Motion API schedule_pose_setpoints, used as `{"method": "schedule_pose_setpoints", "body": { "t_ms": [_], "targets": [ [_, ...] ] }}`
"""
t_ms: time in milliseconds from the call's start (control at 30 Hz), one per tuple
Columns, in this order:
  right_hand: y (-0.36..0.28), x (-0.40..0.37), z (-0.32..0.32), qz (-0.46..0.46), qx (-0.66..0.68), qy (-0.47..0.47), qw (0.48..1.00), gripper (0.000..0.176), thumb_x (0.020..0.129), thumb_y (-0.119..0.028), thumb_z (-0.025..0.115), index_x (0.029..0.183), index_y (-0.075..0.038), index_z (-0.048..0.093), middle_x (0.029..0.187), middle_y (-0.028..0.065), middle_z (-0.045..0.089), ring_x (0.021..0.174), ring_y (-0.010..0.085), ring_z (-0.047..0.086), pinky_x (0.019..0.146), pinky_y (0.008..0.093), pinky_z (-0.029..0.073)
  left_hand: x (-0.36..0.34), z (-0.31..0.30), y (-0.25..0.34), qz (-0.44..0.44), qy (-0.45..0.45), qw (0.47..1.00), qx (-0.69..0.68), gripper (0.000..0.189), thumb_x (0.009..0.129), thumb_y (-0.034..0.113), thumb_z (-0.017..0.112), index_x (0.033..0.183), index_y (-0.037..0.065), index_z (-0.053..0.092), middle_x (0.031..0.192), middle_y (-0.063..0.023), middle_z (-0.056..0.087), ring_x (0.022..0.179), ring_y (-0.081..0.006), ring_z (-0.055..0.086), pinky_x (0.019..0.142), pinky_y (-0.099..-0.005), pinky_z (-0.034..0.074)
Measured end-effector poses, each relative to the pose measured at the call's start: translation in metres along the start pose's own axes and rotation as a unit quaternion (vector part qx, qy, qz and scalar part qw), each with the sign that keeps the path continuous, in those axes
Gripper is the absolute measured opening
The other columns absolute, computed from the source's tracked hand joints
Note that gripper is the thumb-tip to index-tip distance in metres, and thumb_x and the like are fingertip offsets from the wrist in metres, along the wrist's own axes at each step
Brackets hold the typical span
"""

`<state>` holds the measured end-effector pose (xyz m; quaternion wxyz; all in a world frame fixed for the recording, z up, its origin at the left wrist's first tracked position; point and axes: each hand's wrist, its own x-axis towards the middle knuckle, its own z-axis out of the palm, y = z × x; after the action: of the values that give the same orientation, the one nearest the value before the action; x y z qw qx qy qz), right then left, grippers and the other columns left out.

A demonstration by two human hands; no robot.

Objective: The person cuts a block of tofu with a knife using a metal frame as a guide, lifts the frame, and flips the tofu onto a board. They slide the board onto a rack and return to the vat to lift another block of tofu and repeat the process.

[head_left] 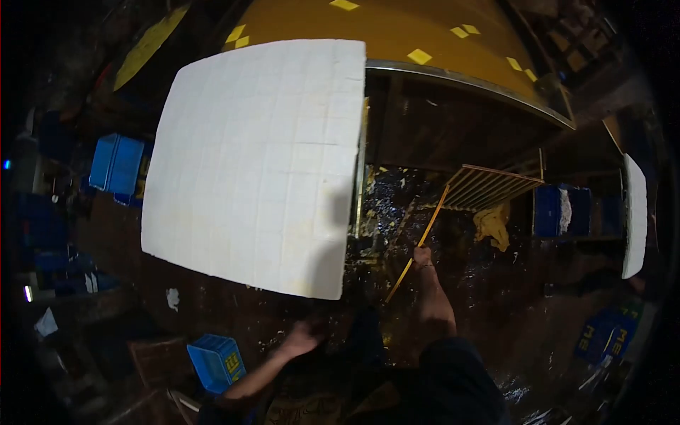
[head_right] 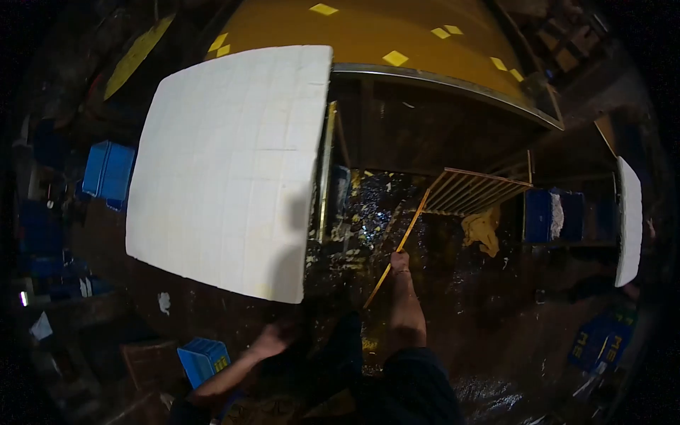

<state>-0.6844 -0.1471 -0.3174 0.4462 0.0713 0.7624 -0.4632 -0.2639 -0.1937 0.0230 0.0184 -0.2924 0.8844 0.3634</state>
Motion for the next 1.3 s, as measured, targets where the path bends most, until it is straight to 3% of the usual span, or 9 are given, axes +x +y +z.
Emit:
{"method": "schedule_pose_setpoints", "body": {
  "t_ms": [133, 200, 267, 367, 600, 733, 1033, 1133, 1300],
  "targets": [
    [-0.06, -0.092, 0.012, -0.148, -0.337, 0.064, 0.928, 0.028, 0.08, -0.007, 0.056, 0.105, 0.001, 0.066, 0.09, 0.0161, 0.07, 0.084, 0.025, 0.068, 0.076, 0.0356, 0.052, -0.086, -0.024, -0.072, -0.289, 0.14, 0.818, -0.476, 0.03, 0.091, 0.014, 0.062, 0.119, 0.004, 0.059, 0.111, -0.0118, 0.056, 0.101, -0.0233, 0.057, 0.093, -0.0325, 0.048],
    [-0.113, -0.188, 0.027, -0.292, -0.167, 0.104, 0.936, 0.028, 0.08, -0.006, 0.061, 0.107, 0.002, 0.065, 0.094, 0.0151, 0.071, 0.086, 0.0216, 0.067, 0.079, 0.0332, 0.051, -0.121, -0.031, -0.143, -0.21, 0.219, 0.353, -0.885, 0.022, 0.094, 0.009, 0.057, 0.114, 0.001, 0.058, 0.09, -0.0107, 0.057, 0.084, -0.0188, 0.057, 0.083, -0.0277, 0.052],
    [-0.162, -0.287, 0.036, -0.357, -0.023, 0.013, 0.934, 0.022, 0.086, -0.005, 0.057, 0.106, 0.005, 0.063, 0.092, 0.0088, 0.067, 0.086, 0.0133, 0.061, 0.079, 0.0272, 0.049, -0.135, -0.07, -0.187, -0.159, 0.267, 0.445, -0.84, 0.016, 0.095, 0.007, 0.056, 0.11, 0.0, 0.058, 0.088, -0.0081, 0.055, 0.081, -0.0151, 0.054, 0.076, -0.0264, 0.05],
    [-0.211, -0.428, 0.068, -0.352, -0.05, 0.03, 0.934, 0.02, 0.091, -0.01, 0.06, 0.106, 0.002, 0.066, 0.094, 0.0075, 0.068, 0.088, 0.0104, 0.059, 0.08, 0.0259, 0.048, -0.136, -0.11, -0.252, -0.265, 0.412, 0.774, -0.401, 0.037, 0.089, 0.001, 0.06, 0.125, 0.005, 0.053, 0.112, -0.012, 0.062, 0.093, -0.0162, 0.06, 0.076, -0.0267, 0.052],
    [-0.198, -0.507, 0.159, -0.426, -0.18, 0.304, 0.833, 0.031, 0.085, -0.012, 0.069, 0.112, 0.004, 0.066, 0.106, 0.0233, 0.068, 0.097, 0.0321, 0.067, 0.086, 0.0338, 0.051, -0.095, -0.24, -0.28, -0.322, 0.42, 0.747, -0.402, 0.037, 0.091, 0.018, 0.059, 0.126, 0.009, 0.05, 0.105, -0.0027, 0.06, 0.093, -0.016, 0.061, 0.079, -0.0317, 0.051],
    [-0.207, -0.506, 0.144, -0.309, 0.108, 0.181, 0.927, 0.031, 0.082, -0.005, 0.073, 0.109, 0.008, 0.067, 0.092, 0.0076, 0.07, 0.08, 0.0087, 0.062, 0.073, 0.0238, 0.05, -0.09, -0.275, -0.319, -0.293, 0.443, 0.726, -0.438, 0.041, 0.095, 0.02, 0.056, 0.132, 0.005, 0.047, 0.115, -0.0069, 0.06, 0.101, -0.0196, 0.062, 0.077, -0.0351, 0.056],
    [-0.203, -0.465, 0.146, -0.224, 0.265, 0.092, 0.933, 0.039, 0.091, -0.025, 0.065, 0.119, 0.002, 0.062, 0.111, 0.0066, 0.066, 0.097, 0.0147, 0.061, 0.084, 0.028, 0.048, -0.05, -0.323, -0.286, -0.148, 0.401, 0.663, -0.615, 0.043, 0.099, 0.022, 0.045, 0.135, -0.002, 0.046, 0.134, -0.0112, 0.053, 0.125, -0.0226, 0.049, 0.107, -0.0382, 0.039],
    [-0.167, -0.437, 0.182, -0.192, 0.58, -0.098, 0.785, 0.034, 0.093, -0.025, 0.059, 0.12, -0.003, 0.059, 0.117, 0.0084, 0.065, 0.109, 0.0225, 0.06, 0.098, 0.0372, 0.046, -0.047, -0.29, -0.301, -0.099, 0.29, 0.551, -0.776, 0.046, 0.101, 0.028, 0.034, 0.137, 0.001, 0.045, 0.136, -0.0111, 0.052, 0.125, -0.0273, 0.05, 0.106, -0.0433, 0.041],
    [-0.153, -0.41, 0.207, -0.213, 0.563, -0.029, 0.798, 0.029, 0.087, -0.021, 0.059, 0.106, -0.001, 0.066, 0.106, 0.0093, 0.068, 0.1, 0.0245, 0.064, 0.09, 0.0393, 0.052, -0.04, -0.301, -0.263, 0.024, 0.263, 0.548, -0.794, 0.051, 0.099, 0.034, 0.033, 0.137, 0.002, 0.045, 0.136, -0.0138, 0.052, 0.124, -0.0319, 0.051, 0.103, -0.0493, 0.043]
  ]
}}
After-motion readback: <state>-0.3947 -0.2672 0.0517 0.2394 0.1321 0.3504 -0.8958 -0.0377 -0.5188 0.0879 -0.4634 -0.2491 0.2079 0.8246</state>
